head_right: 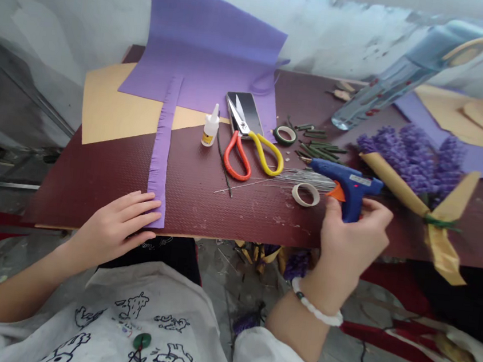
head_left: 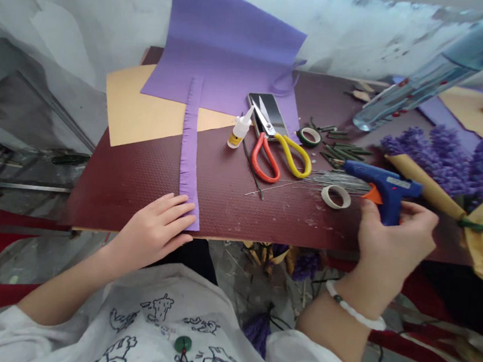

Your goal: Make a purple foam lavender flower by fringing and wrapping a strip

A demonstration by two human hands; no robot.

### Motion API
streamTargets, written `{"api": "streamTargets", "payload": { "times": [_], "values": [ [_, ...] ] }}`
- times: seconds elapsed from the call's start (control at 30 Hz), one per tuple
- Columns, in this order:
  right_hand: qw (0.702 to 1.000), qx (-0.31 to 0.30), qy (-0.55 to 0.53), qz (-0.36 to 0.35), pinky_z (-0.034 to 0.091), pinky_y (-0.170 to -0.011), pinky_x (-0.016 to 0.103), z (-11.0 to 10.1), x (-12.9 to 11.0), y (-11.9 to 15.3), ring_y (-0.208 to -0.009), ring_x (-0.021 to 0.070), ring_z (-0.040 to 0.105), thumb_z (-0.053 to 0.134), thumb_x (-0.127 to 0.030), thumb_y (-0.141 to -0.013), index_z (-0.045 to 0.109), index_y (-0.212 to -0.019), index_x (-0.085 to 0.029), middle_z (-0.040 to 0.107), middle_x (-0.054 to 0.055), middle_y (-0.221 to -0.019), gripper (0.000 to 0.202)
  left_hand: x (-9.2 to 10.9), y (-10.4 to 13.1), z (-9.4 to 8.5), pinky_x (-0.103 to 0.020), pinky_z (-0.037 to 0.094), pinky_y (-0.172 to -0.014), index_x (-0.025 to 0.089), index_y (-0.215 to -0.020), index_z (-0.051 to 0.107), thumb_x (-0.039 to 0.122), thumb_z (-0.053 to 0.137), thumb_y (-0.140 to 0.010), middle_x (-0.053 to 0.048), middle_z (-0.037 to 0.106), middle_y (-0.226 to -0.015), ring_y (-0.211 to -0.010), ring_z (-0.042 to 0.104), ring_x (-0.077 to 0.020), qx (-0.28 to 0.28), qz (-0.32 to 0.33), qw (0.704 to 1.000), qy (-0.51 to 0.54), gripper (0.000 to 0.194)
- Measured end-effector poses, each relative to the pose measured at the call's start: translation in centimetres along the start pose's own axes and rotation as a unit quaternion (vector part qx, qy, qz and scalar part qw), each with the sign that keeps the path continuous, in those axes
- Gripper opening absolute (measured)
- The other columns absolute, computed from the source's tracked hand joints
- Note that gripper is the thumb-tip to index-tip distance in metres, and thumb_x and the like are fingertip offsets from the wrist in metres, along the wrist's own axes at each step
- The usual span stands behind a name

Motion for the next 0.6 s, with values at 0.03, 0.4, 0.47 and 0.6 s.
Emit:
{"api": "streamTargets", "payload": {
  "times": [0.03,0.4,0.47,0.6],
  "values": [
    [1.000,0.001,-0.008,-0.012,0.046,-0.076,0.044,-0.1,-0.4,0.3,-0.087,0.0350,0.066,0.075,-0.030,-0.058,0.055,-0.096,-0.018,0.068,0.022,-0.092,0.045,0.0,0.0,0.0,-0.047,0.048,-0.105,0.013,-0.113,0.064,0.025,0.060,-0.088,-0.011,0.067,-0.121,-0.121,0.057,-0.0261,0.002,-0.001,1.000,0.003,0.029],
    [0.988,-0.043,-0.090,-0.119,0.047,-0.078,0.038,-1.3,-6.5,5.3,-0.080,0.0268,0.063,0.074,-0.054,-0.060,0.064,-0.114,-0.010,0.068,0.015,-0.094,0.070,-0.5,0.0,-0.9,-0.044,0.047,-0.106,0.013,-0.099,0.065,0.020,0.062,-0.086,-0.009,0.069,-0.106,-0.105,0.063,-0.0201,0.042,-0.031,0.998,0.022,0.015],
    [0.982,-0.065,-0.096,-0.149,0.048,-0.079,0.039,-1.0,-7.6,6.5,-0.080,0.0263,0.064,0.072,-0.059,-0.062,0.064,-0.114,-0.013,0.069,0.013,-0.095,0.070,-0.8,-0.1,-1.1,-0.042,0.049,-0.103,0.014,-0.093,0.064,0.021,0.062,-0.086,-0.007,0.069,-0.099,-0.098,0.064,-0.0180,0.055,-0.041,0.997,0.025,0.009],
    [0.966,-0.117,-0.097,-0.211,0.050,-0.077,0.040,0.0,-9.5,9.0,-0.078,0.0247,0.064,0.068,-0.062,-0.065,0.061,-0.115,-0.016,0.069,0.010,-0.096,0.068,-1.0,-0.1,-1.3,-0.040,0.050,-0.102,0.015,-0.088,0.061,0.022,0.064,-0.085,-0.005,0.068,-0.094,-0.092,0.064,-0.0160,0.057,-0.050,0.996,0.048,0.008]
  ]
}}
Point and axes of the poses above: each hand's wrist, its own y-axis away from the middle knuckle, its own z-axis out of the palm, x = y × z, the point moved 9 cm from there along -y, towards the middle knuckle
